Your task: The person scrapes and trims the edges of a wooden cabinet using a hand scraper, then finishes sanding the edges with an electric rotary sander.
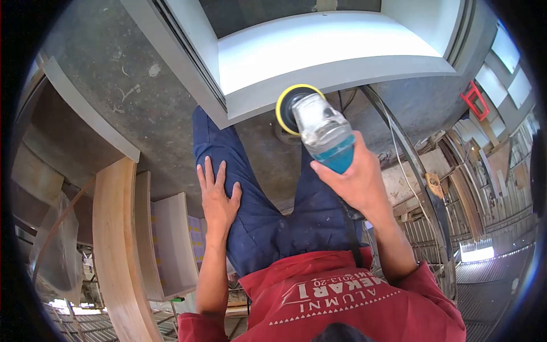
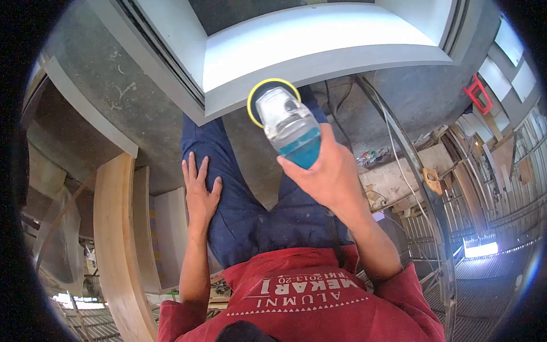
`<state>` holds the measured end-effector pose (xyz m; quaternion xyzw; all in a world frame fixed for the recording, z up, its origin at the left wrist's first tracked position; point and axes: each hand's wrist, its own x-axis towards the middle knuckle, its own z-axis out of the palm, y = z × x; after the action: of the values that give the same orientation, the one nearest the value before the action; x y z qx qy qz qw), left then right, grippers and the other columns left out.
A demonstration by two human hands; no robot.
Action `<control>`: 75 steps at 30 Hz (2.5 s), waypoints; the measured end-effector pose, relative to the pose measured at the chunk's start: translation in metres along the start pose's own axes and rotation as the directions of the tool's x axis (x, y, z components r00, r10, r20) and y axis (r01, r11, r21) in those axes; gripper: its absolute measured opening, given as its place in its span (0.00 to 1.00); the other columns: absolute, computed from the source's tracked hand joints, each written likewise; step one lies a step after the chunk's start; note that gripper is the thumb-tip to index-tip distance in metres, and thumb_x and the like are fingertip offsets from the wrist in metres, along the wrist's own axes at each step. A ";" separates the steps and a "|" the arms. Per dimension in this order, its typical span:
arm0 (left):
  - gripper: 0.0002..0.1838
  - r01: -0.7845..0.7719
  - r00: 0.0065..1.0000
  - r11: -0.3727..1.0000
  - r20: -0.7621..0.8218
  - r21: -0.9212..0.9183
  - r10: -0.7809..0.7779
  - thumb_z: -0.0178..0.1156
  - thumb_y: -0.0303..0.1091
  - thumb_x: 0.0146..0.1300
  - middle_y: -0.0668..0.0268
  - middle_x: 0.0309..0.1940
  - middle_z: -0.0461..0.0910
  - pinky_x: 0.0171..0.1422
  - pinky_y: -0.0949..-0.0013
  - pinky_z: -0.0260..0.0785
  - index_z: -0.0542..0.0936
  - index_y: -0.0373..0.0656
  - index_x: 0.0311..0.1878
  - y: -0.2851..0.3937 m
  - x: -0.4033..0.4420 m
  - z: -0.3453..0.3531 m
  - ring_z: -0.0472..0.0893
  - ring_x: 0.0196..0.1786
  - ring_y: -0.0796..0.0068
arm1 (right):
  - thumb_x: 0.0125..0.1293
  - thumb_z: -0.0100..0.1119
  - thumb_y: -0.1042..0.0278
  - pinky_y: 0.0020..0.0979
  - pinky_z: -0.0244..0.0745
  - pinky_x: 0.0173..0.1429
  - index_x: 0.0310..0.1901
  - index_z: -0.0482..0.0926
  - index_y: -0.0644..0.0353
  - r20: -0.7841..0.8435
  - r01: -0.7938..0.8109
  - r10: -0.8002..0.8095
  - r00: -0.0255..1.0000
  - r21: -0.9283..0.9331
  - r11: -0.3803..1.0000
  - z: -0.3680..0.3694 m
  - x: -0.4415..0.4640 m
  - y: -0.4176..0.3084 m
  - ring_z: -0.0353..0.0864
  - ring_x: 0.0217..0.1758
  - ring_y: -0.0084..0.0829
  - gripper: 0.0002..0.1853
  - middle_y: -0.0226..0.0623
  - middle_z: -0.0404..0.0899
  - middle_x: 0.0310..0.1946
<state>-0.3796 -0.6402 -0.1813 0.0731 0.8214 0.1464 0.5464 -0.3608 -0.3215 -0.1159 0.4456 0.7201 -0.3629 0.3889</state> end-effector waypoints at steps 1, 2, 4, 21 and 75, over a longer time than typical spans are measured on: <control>0.32 -0.007 1.000 1.000 0.002 -0.012 0.007 0.68 0.34 0.64 0.51 0.84 0.60 0.84 0.46 0.57 0.77 0.42 0.73 -0.003 0.002 0.001 0.54 0.85 0.37 | 0.58 0.80 0.51 0.51 0.83 0.47 0.54 0.74 0.65 -0.008 -0.003 0.003 1.000 -0.011 1.000 0.005 0.001 -0.003 0.89 0.45 0.61 0.32 0.61 0.87 0.38; 0.32 -0.016 1.000 0.999 -0.018 0.030 0.017 0.68 0.33 0.63 0.50 0.83 0.62 0.84 0.45 0.58 0.78 0.41 0.72 -0.005 0.005 0.003 0.55 0.85 0.36 | 0.58 0.79 0.51 0.51 0.83 0.46 0.53 0.74 0.65 0.007 -0.026 0.026 1.000 -0.012 1.000 0.008 0.001 -0.005 0.89 0.44 0.62 0.32 0.60 0.87 0.36; 0.31 -0.015 0.998 0.997 -0.052 0.071 0.019 0.69 0.33 0.61 0.50 0.81 0.64 0.84 0.43 0.58 0.81 0.40 0.69 -0.005 0.010 0.005 0.57 0.84 0.36 | 0.58 0.79 0.51 0.52 0.83 0.44 0.51 0.73 0.66 0.014 -0.064 0.064 0.998 -0.009 0.998 0.010 0.004 -0.011 0.88 0.41 0.62 0.31 0.59 0.86 0.33; 0.27 -0.008 0.998 0.994 -0.061 0.106 0.015 0.66 0.33 0.64 0.52 0.80 0.67 0.83 0.44 0.58 0.82 0.41 0.67 0.015 0.017 0.023 0.58 0.83 0.38 | 0.59 0.80 0.51 0.37 0.82 0.53 0.56 0.79 0.67 -0.192 -0.109 0.144 0.971 0.181 0.978 -0.102 0.041 0.097 0.89 0.46 0.37 0.33 0.47 0.88 0.42; 0.26 -0.024 0.983 0.981 -0.181 -0.191 -0.011 0.66 0.30 0.66 0.58 0.78 0.70 0.84 0.45 0.58 0.81 0.42 0.67 -0.064 0.006 -0.017 0.60 0.84 0.42 | 0.59 0.80 0.53 0.43 0.82 0.53 0.53 0.77 0.68 -0.011 0.004 -0.004 1.000 -0.065 0.998 0.066 -0.004 -0.067 0.91 0.47 0.50 0.31 0.55 0.88 0.43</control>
<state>-0.3951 -0.7019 -0.2015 0.0088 0.8493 0.2329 0.4736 -0.4056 -0.4029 -0.1290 0.4333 0.7347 -0.3373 0.3985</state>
